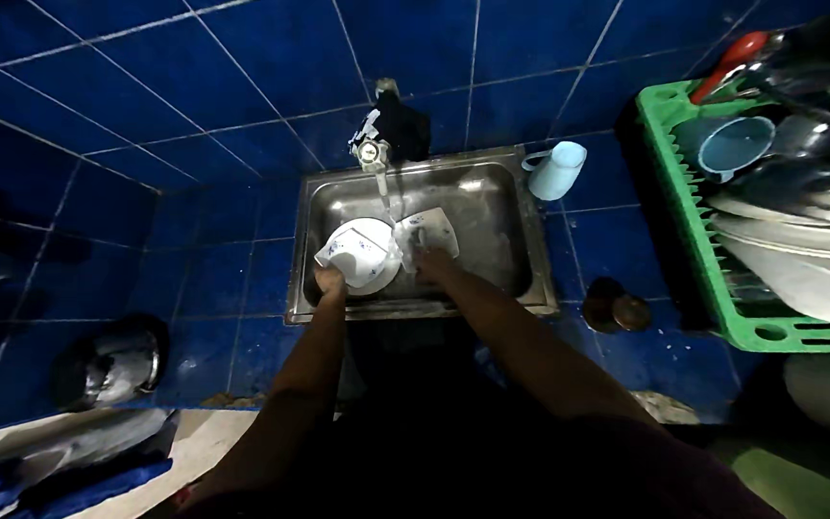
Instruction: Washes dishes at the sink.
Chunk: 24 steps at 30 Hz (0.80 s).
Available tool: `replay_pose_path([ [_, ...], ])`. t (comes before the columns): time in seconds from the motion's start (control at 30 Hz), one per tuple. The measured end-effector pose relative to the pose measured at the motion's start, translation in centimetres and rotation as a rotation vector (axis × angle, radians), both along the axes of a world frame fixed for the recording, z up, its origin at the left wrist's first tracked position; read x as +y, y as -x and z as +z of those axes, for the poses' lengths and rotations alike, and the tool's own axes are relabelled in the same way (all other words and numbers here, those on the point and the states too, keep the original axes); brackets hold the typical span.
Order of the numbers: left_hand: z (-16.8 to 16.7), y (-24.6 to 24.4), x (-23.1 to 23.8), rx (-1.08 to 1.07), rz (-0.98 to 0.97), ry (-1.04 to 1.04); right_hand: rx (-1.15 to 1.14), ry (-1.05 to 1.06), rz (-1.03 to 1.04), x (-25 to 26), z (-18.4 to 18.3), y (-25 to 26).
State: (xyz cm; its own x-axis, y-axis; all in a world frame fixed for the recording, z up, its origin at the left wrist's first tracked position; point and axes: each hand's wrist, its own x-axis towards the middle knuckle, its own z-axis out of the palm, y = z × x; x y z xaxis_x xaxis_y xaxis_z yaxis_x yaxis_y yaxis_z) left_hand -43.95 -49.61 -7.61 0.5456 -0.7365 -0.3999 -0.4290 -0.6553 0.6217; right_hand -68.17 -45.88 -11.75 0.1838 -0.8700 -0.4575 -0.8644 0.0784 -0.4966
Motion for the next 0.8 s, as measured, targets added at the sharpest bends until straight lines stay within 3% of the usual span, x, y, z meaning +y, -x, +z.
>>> replay_pose_path([
  [0.07, -0.3, 0.1, 0.1, -0.118, -0.012, 0.015, 0.118, 0.079, 0.021, 0.4, -0.7, 0.4],
  [0.13, -0.3, 0.6, 0.6, -0.305, -0.166, 0.088, 0.158, 0.091, 0.106, 0.9, 1.1, 0.2],
  [0.23, 0.7, 2.4, 1.1, -0.348, -0.701, 0.235, 0.142, -0.024, 0.264, 0.4, 6.1, 0.0],
  [0.3, 1.2, 4.4, 0.7, -0.374, -1.076, 0.225, 0.165, -0.078, 0.312, -0.4, 8.0, 0.3],
  [0.37, 1.0, 6.8, 0.6, -0.445, -1.336, 0.177, 0.134, -0.062, 0.254, -1.4, 7.4, 1.8],
  [0.47, -0.9, 10.1, 0.7, -0.557, -1.631, 0.102, -0.029, 0.015, -0.026, -3.3, 5.9, 5.0],
  [0.53, -2.6, 10.8, 1.5, -0.602, -1.697, 0.013, -0.014, 0.025, -0.042, -2.7, 4.4, 6.0],
  [0.63, -4.0, 11.3, 2.5, -0.607, -1.63, -0.057, 0.108, 0.058, 0.105, 1.4, 1.3, 5.5],
  [0.73, -3.9, 11.4, 2.5, -0.649, -1.632, -0.066, 0.042, -0.018, 0.207, 3.0, 2.2, 4.6],
  [0.8, -3.1, 11.3, 2.4, -0.644, -1.678, -0.056, -0.082, -0.079, 0.165, 2.1, 3.8, 5.3],
])
